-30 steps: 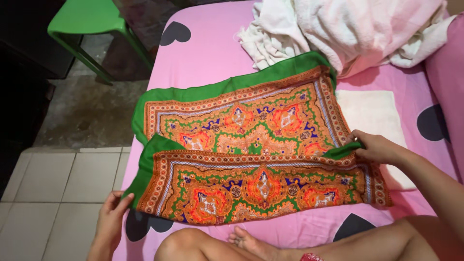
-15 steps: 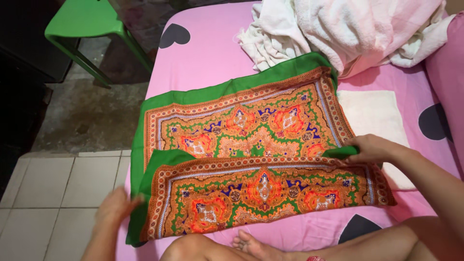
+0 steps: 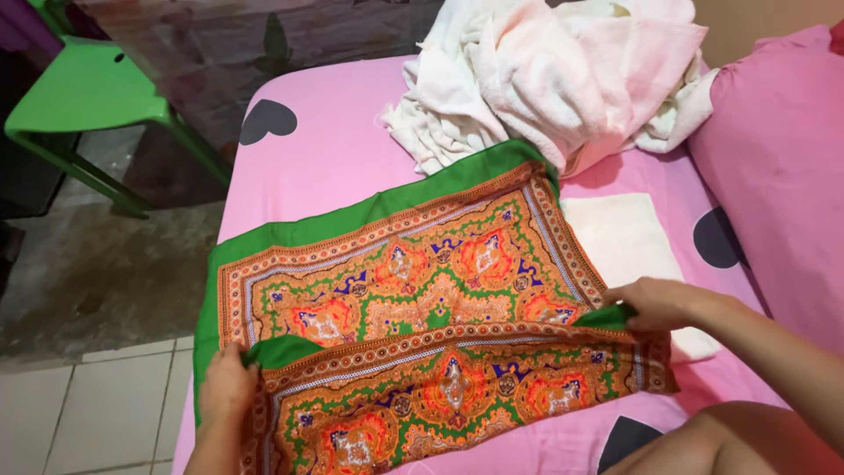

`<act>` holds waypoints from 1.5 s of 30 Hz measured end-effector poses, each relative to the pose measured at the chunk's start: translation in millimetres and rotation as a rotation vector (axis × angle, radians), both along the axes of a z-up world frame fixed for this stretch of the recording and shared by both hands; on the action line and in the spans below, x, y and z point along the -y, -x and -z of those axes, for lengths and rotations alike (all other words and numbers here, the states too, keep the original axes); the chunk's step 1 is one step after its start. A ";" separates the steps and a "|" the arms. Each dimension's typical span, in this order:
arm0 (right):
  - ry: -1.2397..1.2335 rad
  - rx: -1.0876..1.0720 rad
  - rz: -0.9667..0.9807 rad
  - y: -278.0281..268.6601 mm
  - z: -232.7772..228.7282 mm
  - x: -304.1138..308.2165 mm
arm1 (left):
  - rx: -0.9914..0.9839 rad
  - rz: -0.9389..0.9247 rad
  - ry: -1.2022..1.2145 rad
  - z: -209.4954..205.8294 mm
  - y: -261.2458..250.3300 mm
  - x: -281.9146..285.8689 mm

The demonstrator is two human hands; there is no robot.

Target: The person folds a white towel, a colorful patterned scarf, and a printed kitchen towel on a pink bedsheet. Each item is smoothed and folded into a neat rectangle and placed on the bed.

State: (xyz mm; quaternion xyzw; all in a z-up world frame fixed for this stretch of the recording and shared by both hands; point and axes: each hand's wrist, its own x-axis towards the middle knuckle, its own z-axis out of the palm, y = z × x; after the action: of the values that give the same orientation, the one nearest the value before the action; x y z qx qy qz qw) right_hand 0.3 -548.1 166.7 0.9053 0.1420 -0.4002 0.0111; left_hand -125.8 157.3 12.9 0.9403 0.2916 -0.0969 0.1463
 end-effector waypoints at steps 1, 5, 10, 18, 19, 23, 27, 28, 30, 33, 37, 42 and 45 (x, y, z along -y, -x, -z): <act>0.007 0.053 0.011 -2.3 -1.3 -0.2 | 0.025 -0.017 0.022 -5.4 -2.2 -2.5; -0.016 0.333 0.069 -18.2 -3.9 -7.0 | 0.246 -0.347 0.402 -25.4 -2.8 -9.7; -0.104 0.628 0.303 -54.6 3.5 -10.9 | 0.877 -0.557 0.701 -45.8 -8.1 -24.6; -0.121 0.551 0.287 -139.7 48.0 15.4 | 0.641 -0.462 0.459 -64.8 -35.4 -25.7; -0.315 0.412 0.425 -151.1 52.0 17.7 | 0.679 -0.485 0.552 -66.2 -41.1 -25.0; -0.690 0.142 0.766 -190.4 51.6 14.9 | 0.792 -0.570 0.680 -66.3 -69.5 -25.2; -0.346 0.654 0.433 -207.6 26.1 -18.8 | 0.911 -0.610 0.746 -58.1 -96.6 -33.3; -0.262 0.823 0.318 -203.1 18.5 -28.7 | 0.932 -0.620 0.744 -55.6 -102.7 -36.1; -0.089 1.146 0.069 -194.1 6.0 -50.9 | 0.973 -0.636 0.702 -49.4 -112.8 -43.3; -0.115 0.909 0.381 -199.0 -6.8 -78.9 | 1.035 -0.633 0.558 -38.6 -122.0 -56.1; -0.716 0.654 0.791 -217.0 2.1 -96.2 | 0.906 -0.516 0.668 -18.4 -120.7 -65.8; -0.947 0.671 0.494 -179.7 29.8 -110.4 | 0.645 -0.157 0.037 3.1 -70.0 -60.1; -0.657 0.842 0.324 -113.8 44.0 -96.7 | 0.455 -0.328 0.049 10.1 -18.9 -59.6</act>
State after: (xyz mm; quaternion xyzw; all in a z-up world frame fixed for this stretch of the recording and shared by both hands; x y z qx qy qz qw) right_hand 114.1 -451.5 122.7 0.9531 0.1016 0.0648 -0.2776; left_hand -106.9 216.9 2.8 0.8744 0.3971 0.1346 0.2442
